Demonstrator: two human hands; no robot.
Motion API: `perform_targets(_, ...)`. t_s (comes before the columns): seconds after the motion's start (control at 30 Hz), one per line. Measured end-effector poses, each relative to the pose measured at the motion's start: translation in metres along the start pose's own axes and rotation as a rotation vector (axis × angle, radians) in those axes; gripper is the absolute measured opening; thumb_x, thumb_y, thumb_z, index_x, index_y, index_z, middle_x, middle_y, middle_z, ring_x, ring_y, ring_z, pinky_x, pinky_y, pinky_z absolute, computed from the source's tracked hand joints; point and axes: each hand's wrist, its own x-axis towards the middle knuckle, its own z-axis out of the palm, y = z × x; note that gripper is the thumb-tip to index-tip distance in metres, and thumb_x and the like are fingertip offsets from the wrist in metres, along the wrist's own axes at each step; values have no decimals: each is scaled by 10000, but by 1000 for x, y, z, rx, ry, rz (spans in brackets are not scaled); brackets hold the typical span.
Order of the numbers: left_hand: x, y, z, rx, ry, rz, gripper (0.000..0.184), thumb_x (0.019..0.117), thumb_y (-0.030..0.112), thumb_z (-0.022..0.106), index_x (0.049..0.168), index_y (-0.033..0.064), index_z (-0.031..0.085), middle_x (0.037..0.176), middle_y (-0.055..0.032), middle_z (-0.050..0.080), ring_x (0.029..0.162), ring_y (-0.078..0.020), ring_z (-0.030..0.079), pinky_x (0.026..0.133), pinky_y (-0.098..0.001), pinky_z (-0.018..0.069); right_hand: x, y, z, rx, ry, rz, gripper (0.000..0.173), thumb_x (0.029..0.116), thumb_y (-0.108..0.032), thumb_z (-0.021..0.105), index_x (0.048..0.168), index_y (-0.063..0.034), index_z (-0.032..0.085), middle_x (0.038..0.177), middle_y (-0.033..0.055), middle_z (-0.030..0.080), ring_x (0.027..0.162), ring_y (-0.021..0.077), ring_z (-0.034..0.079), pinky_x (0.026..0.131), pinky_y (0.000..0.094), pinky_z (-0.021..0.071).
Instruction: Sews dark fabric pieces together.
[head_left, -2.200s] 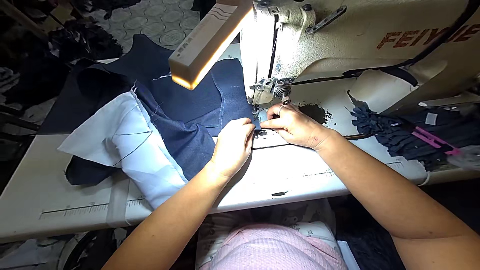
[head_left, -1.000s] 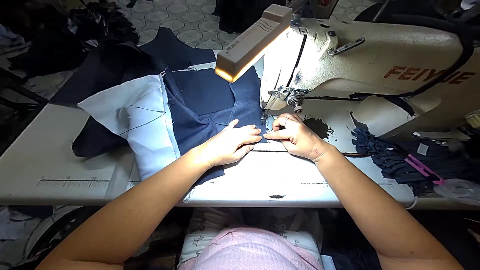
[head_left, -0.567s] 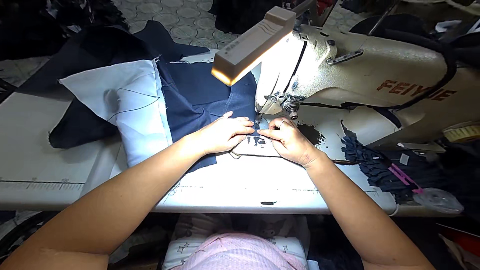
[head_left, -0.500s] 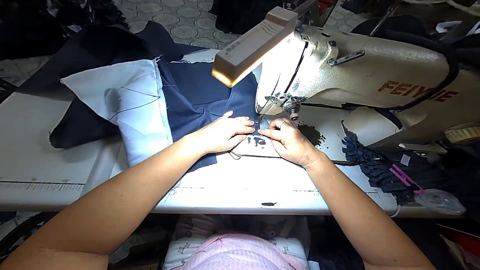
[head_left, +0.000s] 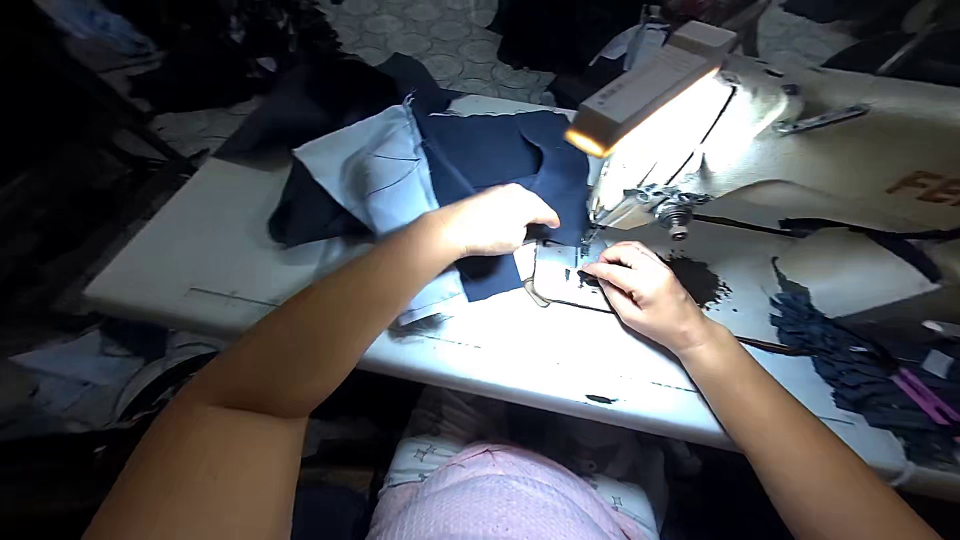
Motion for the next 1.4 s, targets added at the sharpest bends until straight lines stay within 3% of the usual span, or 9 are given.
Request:
perform_targets(0.23, -71, -9, -59, 193, -74, -225, 358, 849, -153, 487, 1001, 18, 762, 1201, -149, 733, 1269, -340, 622, 1180, -642, 275, 52, -126, 46, 426, -80, 280, 584, 947, -447, 649, 1333, -8, 648, 1281, 158, 679, 1234, 255, 625, 1068, 444, 478)
perform_targets(0.33, -78, 2, -56, 211, -60, -232, 211, 893, -87, 502, 784, -18, 668, 896, -161, 705, 1019, -335, 673, 1102, -605, 348, 83, -161, 74, 427, -129, 412, 778, 882, -546, 724, 1395, 19, 573, 1333, 193, 639, 1289, 312, 580, 1105, 474, 442)
perform_targets(0.5, -91, -3, -35, 113, 88, 60, 251, 950, 199, 511, 855, 56, 695, 783, -59, 685, 799, -206, 670, 785, -441, 499, 91, -174, 107, 363, 97, 292, 159, 890, -86, 703, 984, 34, 750, 1024, 208, 727, 1046, 375, 685, 923, 559, 524)
perform_targets(0.6, -103, 18, -59, 13, -104, -22, 481, 853, 491, 723, 1132, 99, 734, 995, -43, 748, 978, -205, 699, 1012, -580, 478, 73, -178, 58, 321, 77, 162, 87, 875, -35, 656, 910, -14, 733, 977, 125, 721, 975, 242, 699, 897, 414, 571)
perform_targets(0.83, -130, 38, -100, 322, 189, 76, 151, 911, 37, 569, 884, -35, 698, 858, -229, 686, 872, -446, 683, 817, -657, 508, 10, -149, -52, 56, 222, -14, 199, 948, -63, 568, 927, -4, 756, 1006, 132, 757, 1020, 207, 715, 907, 333, 560)
perform_targets(1.0, -164, 94, -81, 64, -174, -31, 333, 846, 535, 701, 981, 245, 794, 742, 135, 679, 683, 12, 646, 616, -249, 572, -51, -134, -62, 309, -329, 127, 453, 1051, -432, 502, 1156, -70, 753, 1241, 89, 728, 1205, 192, 670, 1014, 390, 540)
perform_targets(1.17, -94, 73, -15, 124, -34, -135, 465, 1040, 455, 486, 1139, 86, 752, 1109, -111, 717, 1085, -262, 679, 914, -513, 544, -54, -145, 3, 14, -51, 405, 583, 1081, -471, 370, 1389, -56, 640, 1384, 148, 652, 1301, 321, 601, 1084, 601, 428)
perform_targets(1.27, -67, 67, 35, 148, -157, -508, 649, 1065, 612, 289, 1596, 254, 398, 1679, -146, 285, 1545, -456, 208, 1094, -798, 235, -49, -149, 31, -56, -231, 521, 745, 1052, -611, 306, 1549, -78, 466, 1592, 146, 454, 1472, 343, 418, 1193, 633, 252)
perform_targets(1.4, -47, 68, 74, 157, -143, -710, 655, 1065, 619, 280, 1654, 345, 200, 1736, -115, 88, 1565, -495, 7, 1065, -872, 64, -48, -155, 44, 0, -208, 257, 932, 910, -738, 510, 1541, -53, 462, 1628, 172, 389, 1521, 346, 347, 1206, 602, 295)
